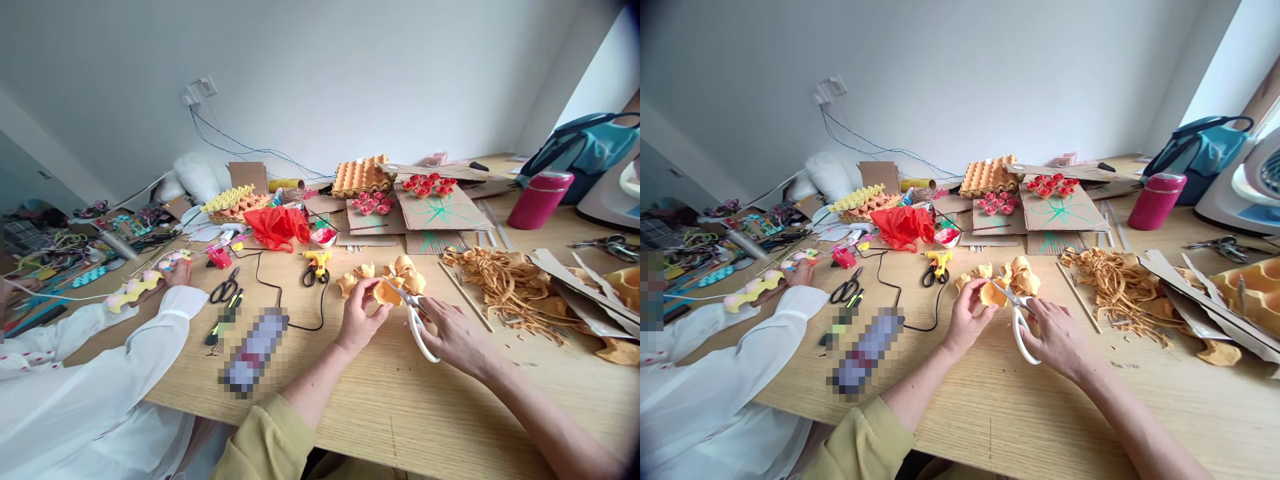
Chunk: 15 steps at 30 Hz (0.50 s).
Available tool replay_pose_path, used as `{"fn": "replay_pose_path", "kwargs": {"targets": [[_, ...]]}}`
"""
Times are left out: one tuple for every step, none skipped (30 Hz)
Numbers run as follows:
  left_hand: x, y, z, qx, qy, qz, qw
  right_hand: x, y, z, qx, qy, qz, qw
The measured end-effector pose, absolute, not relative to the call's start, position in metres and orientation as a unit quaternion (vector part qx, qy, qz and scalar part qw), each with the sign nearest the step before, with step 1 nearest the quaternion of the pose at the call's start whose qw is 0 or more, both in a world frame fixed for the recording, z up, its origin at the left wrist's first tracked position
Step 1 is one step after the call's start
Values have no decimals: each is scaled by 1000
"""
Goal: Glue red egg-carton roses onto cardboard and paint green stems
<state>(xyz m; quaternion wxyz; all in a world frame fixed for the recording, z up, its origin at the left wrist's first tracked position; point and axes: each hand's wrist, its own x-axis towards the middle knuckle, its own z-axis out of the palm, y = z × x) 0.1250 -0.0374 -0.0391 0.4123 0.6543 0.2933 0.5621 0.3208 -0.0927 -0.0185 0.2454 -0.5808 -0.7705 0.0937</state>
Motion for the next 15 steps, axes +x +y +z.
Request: {"fn": "replay_pose_path", "kwargs": {"targets": [[125, -38, -39, 663, 293, 559, 403, 321, -93, -19, -581, -770, 94, 246], [124, -38, -39, 670, 293, 556, 395, 321, -93, -19, -581, -770, 93, 247], [124, -38, -39, 676, 294, 553, 388, 321, -93, -19, -581, -770, 92, 248], [124, -38, -38, 681, 294, 551, 383, 321, -93, -20, -580, -770, 91, 249], [123, -38, -38, 684, 294, 549, 380, 321, -93, -20, -580, -770, 90, 250], [123, -37, -38, 686, 292, 548, 380, 321, -93, -20, -579, -771, 89, 251], [123, -37, -37, 687, 289, 546, 381, 321, -93, -20, -578, -771, 88, 252], [123, -37, -36, 687, 285, 547, 384, 321, -92, -20, -577, -772, 88, 253], [122, -37, -36, 686, 282, 548, 388, 322, -92, -21, -575, -772, 87, 255], [122, -37, -35, 684, 278, 549, 392, 322, -92, -21, -574, -773, 86, 257], [122, -38, -34, 680, 276, 551, 397, 322, -92, -21, -572, -773, 86, 259], [122, -38, -33, 677, 275, 552, 402, 322, -91, -22, -570, -775, 86, 260], [122, -38, -33, 674, 276, 552, 407, 322, -91, -22, -567, -776, 86, 262], [122, -39, -32, 670, 279, 551, 413, 322, -91, -22, -565, -777, 86, 264], [122, -39, -32, 666, 284, 549, 418, 323, -91, -22, -563, -778, 85, 265]]}}
